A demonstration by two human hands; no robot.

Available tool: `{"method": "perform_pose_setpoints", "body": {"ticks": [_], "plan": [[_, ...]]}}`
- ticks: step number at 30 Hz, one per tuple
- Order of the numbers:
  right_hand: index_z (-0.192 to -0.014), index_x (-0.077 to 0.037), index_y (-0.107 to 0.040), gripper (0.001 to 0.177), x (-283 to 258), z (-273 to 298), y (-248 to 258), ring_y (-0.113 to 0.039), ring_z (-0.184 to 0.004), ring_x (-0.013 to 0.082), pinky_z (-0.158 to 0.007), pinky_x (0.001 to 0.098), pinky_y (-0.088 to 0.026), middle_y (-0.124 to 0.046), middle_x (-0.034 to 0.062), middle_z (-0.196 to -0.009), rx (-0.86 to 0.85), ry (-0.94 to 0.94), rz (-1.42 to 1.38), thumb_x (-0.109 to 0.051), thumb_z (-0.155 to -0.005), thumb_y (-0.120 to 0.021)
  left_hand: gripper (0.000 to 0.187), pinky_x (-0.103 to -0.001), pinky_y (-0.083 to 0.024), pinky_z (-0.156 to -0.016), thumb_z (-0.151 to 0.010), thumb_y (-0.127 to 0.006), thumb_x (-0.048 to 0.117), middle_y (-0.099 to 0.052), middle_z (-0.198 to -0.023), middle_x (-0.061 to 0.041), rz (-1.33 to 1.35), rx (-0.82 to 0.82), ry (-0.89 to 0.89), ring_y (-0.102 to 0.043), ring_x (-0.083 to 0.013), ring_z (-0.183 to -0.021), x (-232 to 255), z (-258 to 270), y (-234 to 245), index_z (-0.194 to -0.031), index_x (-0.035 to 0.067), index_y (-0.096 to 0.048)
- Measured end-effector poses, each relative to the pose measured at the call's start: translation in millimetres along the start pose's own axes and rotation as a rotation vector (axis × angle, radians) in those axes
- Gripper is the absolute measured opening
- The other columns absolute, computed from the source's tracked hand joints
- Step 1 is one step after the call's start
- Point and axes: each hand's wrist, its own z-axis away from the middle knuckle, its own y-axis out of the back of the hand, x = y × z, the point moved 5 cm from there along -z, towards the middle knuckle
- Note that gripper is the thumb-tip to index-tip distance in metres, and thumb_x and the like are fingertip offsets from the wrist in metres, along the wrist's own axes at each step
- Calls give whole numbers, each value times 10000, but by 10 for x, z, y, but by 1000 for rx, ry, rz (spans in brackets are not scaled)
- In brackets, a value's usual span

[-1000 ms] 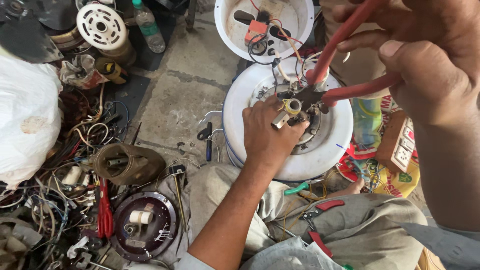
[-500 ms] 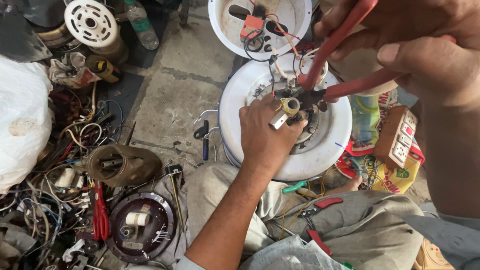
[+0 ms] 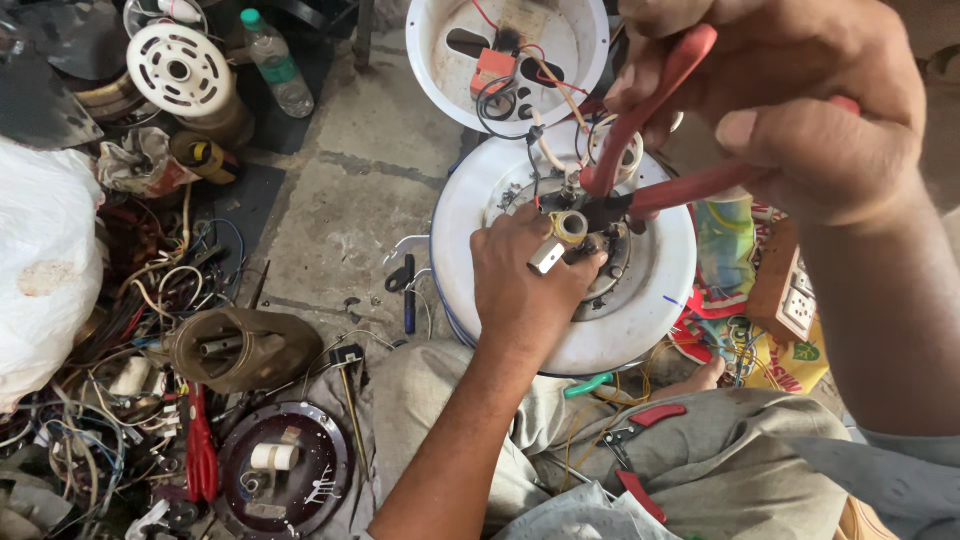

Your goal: The person uses pliers to manipulate and adjust wires and components on the central shaft of a disassembled electric motor. They hold the motor housing steady with one hand while using the other to pull and position wires around the rotor.

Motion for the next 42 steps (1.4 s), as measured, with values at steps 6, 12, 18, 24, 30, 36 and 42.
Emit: {"method": "perform_pose_setpoints", "body": {"ticks": [6, 12, 18, 24, 30, 36, 42], "plan": [[-1285, 91, -499, 499, 63, -23, -25, -608, -1091, 313, -936, 517, -595, -570, 208, -1153, -49, 1, -120, -43, -804, -484, 310, -446, -436, -890, -708, -869, 284, -722, -990, -47, 19, -23, 13, -646, -267, -956, 4, -12, 8, -961, 139, -765], [-1344, 131, -539, 539, 118, -19, -23, -605, -986, 333, -853, 550, -632, -580, 231, -1105, 8, -51, -279, -2, -823, -503, 324, -456, -450, -875, -713, -871, 298, -722, -1006, -51, -19, 8, -8, -653, -278, -950, 11, -15, 6, -967, 134, -752], [-1272, 96, -578, 367, 210, 34, 60, -594, -1014, 311, -856, 544, -570, -565, 182, -1120, 30, -10, -446, 10, -915, -574, 304, -457, -449, -859, -705, -876, 301, -723, -994, -54, -48, -19, -7, -652, -281, -937, 5, -8, -24, -939, 144, -762], [-1280, 49, -596, 350, 267, 108, 110, -588, -1006, 282, -909, 469, -527, -579, 169, -1157, 63, 67, -232, -22, -938, -578, 287, -453, -443, -848, -706, -868, 302, -724, -990, -42, -51, 20, -50, -646, -275, -923, 20, -7, -17, -911, 143, -747], [-1254, 37, -590, 316, 227, 78, 95, -593, -994, 285, -879, 494, -541, -565, 165, -1107, 68, 45, -158, -49, -950, -580, 253, -451, -426, -822, -739, -852, 317, -716, -886, -28, -81, -31, 7, -627, -267, -862, 34, -36, -14, -879, 137, -742], [-1227, 26, -584, 284, 219, 83, 107, -597, -981, 288, -848, 520, -555, -551, 160, -1058, 88, 25, -151, -77, -962, -581, 206, -446, -418, -820, -782, -810, 307, -723, -909, -19, -21, -50, 3, -625, -261, -871, 39, -29, 28, -910, 155, -756], [-1201, 15, -579, 256, 238, 50, 112, -602, -969, 291, -818, 545, -570, -538, 155, -1008, 56, -38, -201, -104, -974, -583, 218, -450, -404, -794, -741, -825, 302, -721, -912, -18, -58, -58, -45, -617, -262, -859, 44, -28, 24, -901, 166, -764]]}}
